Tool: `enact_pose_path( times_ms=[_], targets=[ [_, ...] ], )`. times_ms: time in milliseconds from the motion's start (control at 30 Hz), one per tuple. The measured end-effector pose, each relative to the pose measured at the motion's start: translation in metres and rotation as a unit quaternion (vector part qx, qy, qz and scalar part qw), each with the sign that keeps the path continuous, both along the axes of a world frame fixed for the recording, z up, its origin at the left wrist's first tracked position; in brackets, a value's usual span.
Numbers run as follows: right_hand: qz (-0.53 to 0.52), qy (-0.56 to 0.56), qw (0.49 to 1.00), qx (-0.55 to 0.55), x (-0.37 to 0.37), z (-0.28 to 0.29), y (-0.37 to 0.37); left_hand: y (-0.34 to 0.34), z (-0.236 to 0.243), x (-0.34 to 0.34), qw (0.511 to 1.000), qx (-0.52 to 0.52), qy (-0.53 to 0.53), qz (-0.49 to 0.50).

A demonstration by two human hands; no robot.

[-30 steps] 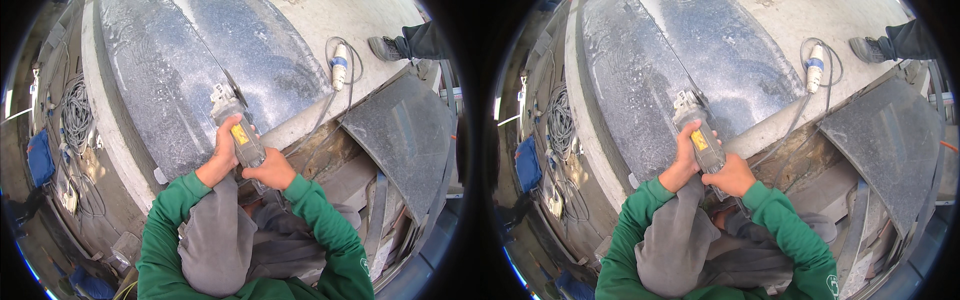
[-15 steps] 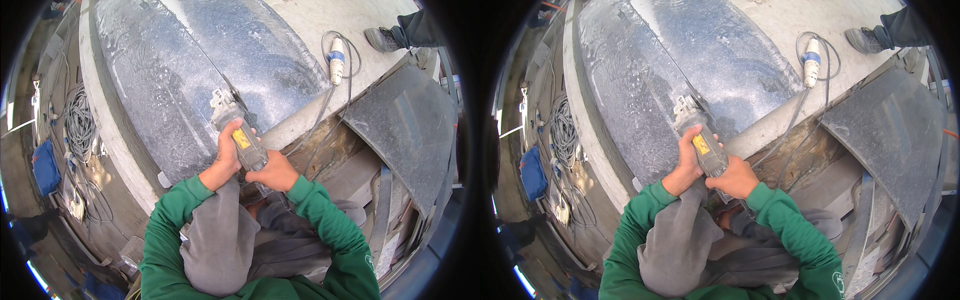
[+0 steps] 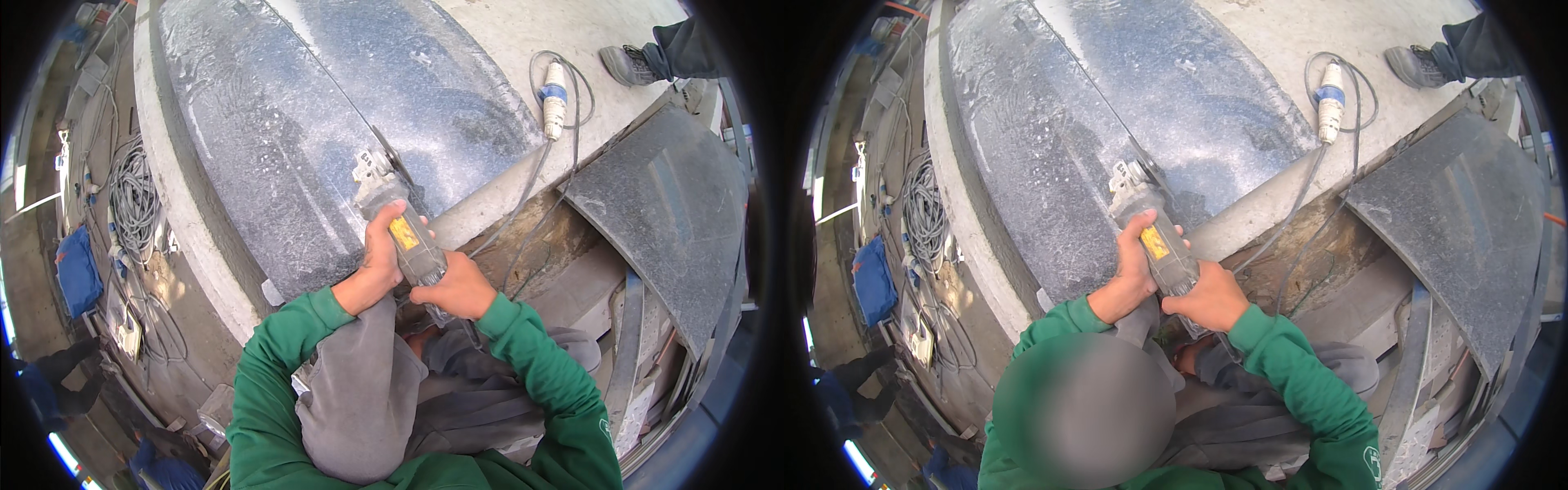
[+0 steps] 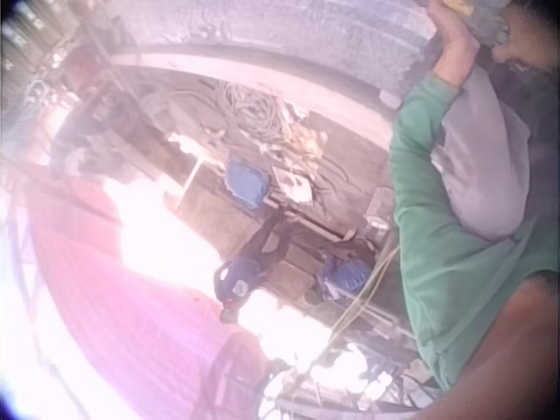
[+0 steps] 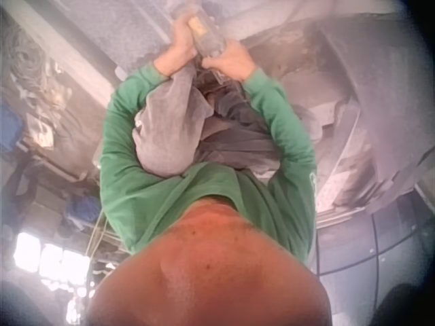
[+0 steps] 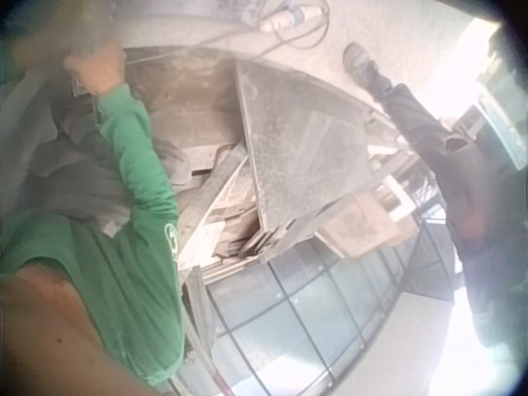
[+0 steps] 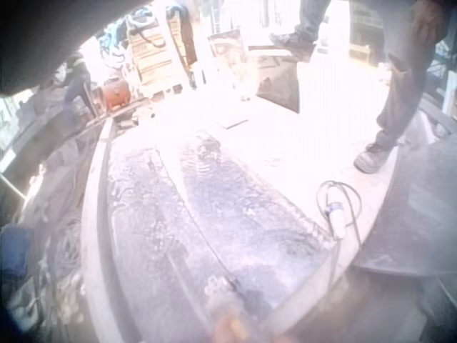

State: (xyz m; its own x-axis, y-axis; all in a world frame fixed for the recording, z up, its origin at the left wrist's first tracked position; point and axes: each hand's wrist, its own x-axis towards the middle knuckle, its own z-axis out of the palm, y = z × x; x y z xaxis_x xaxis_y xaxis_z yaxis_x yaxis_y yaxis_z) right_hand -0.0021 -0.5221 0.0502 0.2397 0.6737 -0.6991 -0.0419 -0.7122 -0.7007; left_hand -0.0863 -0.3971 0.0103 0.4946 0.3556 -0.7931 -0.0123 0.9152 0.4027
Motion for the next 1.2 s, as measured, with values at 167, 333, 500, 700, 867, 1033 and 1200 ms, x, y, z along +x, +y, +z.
enact_pose_path(
  times_ms=[167, 333, 500, 700, 867, 1033, 1200],
  targets=[
    [0.008, -0.007, 1.000, -0.012, 0.000, 0.001, -0.001, -0.002, -0.002, -0.001, 1.000, -0.006, -0.001, 0.002],
    [0.012, -0.001, 1.000, -0.013, 0.001, 0.002, -0.001, -0.003, -0.003, -0.001, 1.000, -0.003, -0.015, 0.005],
    [-0.012, 0.015, 1.000, 0.007, -0.001, 0.002, -0.005, -0.004, -0.008, -0.003, 1.000, 0.005, -0.001, -0.022],
    [-0.008, 0.013, 1.000, 0.020, -0.003, -0.006, -0.010, -0.007, -0.010, -0.003, 1.000, -0.003, -0.009, -0.017],
    [-0.011, 0.018, 1.000, 0.021, -0.004, -0.006, -0.012, -0.010, -0.011, -0.005, 1.000, -0.004, -0.010, -0.007],
    [-0.011, 0.020, 1.000, 0.019, -0.003, -0.008, -0.015, -0.013, -0.014, -0.005, 1.000, -0.007, -0.016, -0.008],
    [-0.006, 0.018, 1.000, 0.019, -0.002, -0.002, -0.014, -0.014, -0.009, -0.005, 1.000, 0.006, -0.006, -0.007]
  ],
)
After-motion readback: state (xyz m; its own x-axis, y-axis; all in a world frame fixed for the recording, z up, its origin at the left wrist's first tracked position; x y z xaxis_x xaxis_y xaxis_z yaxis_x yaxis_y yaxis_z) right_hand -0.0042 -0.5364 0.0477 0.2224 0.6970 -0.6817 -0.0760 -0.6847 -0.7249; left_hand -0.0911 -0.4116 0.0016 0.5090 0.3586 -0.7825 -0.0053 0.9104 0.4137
